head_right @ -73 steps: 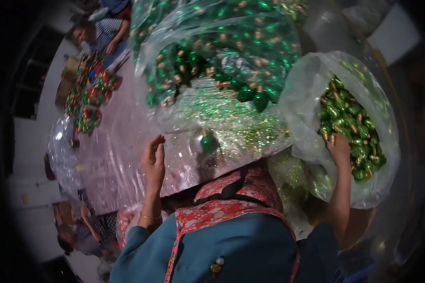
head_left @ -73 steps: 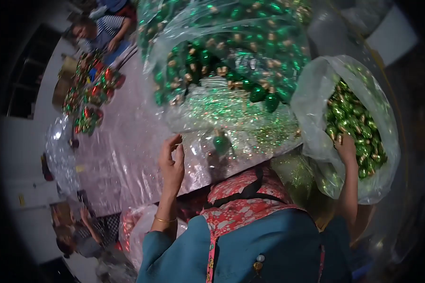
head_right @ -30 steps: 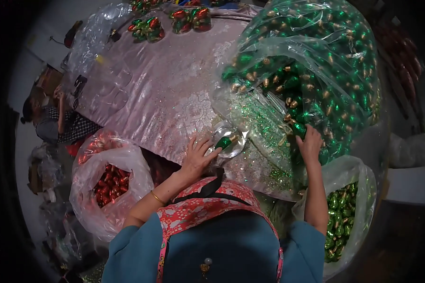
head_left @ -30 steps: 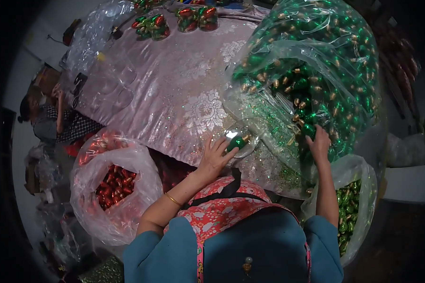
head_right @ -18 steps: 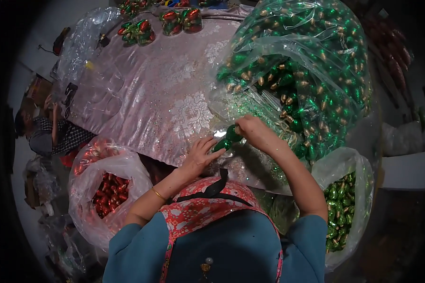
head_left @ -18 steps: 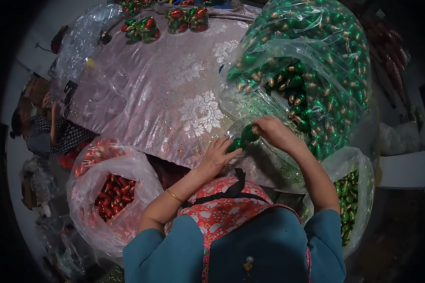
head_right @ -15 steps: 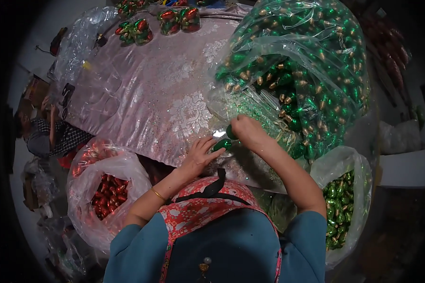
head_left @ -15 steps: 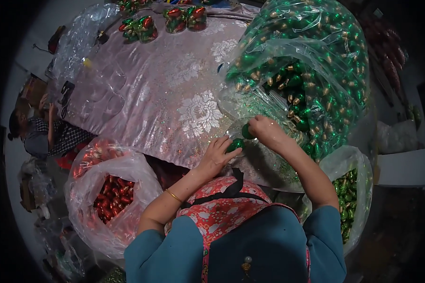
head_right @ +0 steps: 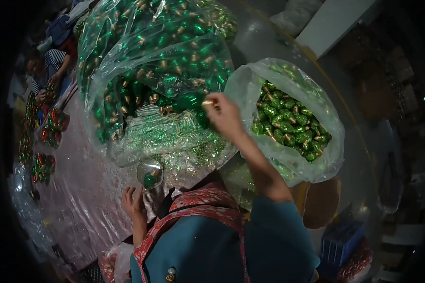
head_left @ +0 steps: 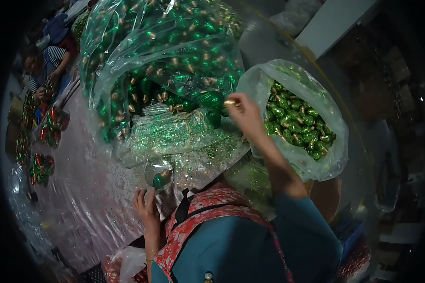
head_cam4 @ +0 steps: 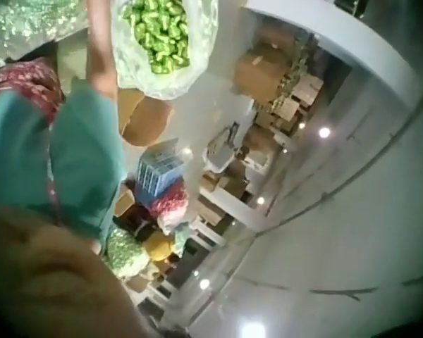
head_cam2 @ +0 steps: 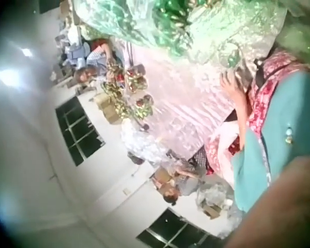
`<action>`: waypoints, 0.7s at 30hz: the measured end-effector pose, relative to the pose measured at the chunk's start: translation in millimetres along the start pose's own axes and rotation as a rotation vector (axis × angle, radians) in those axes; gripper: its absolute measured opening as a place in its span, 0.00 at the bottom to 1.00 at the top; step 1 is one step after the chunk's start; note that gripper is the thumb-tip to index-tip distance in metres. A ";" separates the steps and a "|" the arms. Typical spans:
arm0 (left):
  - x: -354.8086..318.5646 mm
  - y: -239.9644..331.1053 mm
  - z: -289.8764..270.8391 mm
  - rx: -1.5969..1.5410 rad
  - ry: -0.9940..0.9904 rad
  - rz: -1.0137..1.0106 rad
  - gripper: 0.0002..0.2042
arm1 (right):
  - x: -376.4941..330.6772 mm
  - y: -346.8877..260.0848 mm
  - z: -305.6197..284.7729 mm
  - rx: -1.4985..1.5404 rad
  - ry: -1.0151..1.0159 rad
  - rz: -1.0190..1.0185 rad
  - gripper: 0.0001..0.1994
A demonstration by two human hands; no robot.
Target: The person packages small red and green ornaments into plastic bags by hand.
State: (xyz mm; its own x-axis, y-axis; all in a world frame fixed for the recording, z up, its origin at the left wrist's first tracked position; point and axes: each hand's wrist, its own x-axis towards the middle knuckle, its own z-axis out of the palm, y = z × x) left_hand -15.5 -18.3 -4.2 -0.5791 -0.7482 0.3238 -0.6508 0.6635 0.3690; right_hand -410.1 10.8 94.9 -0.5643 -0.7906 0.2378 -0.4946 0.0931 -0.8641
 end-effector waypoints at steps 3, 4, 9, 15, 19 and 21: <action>6.8 3.7 -0.7 0.020 -0.023 0.001 0.23 | 1.2 104.3 -101.2 -0.031 0.343 0.256 0.16; 8.0 5.0 -2.1 0.029 -0.023 -0.005 0.22 | -10.1 143.9 -125.5 -0.475 0.439 0.148 0.19; -2.8 15.4 -7.3 0.102 -0.020 -0.111 0.23 | -27.8 185.1 -131.8 -0.807 -0.082 0.573 0.30; 4.4 24.3 13.1 0.054 0.069 -0.152 0.26 | -35.9 236.9 -110.5 -0.875 -0.398 0.610 0.35; -0.6 22.8 16.6 0.048 0.141 -0.182 0.28 | -12.4 216.7 -134.4 -0.550 0.088 0.421 0.29; -4.4 20.3 17.7 0.032 0.157 -0.156 0.26 | 10.8 116.5 -91.6 -0.309 0.033 0.383 0.25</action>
State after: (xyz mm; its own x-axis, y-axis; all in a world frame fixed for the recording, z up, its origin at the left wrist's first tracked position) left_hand -34.8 -1.5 -13.6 -0.3884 -0.8314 0.3975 -0.7432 0.5376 0.3983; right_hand -534.4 68.5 37.4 -0.7622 -0.6452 -0.0527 -0.4175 0.5521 -0.7217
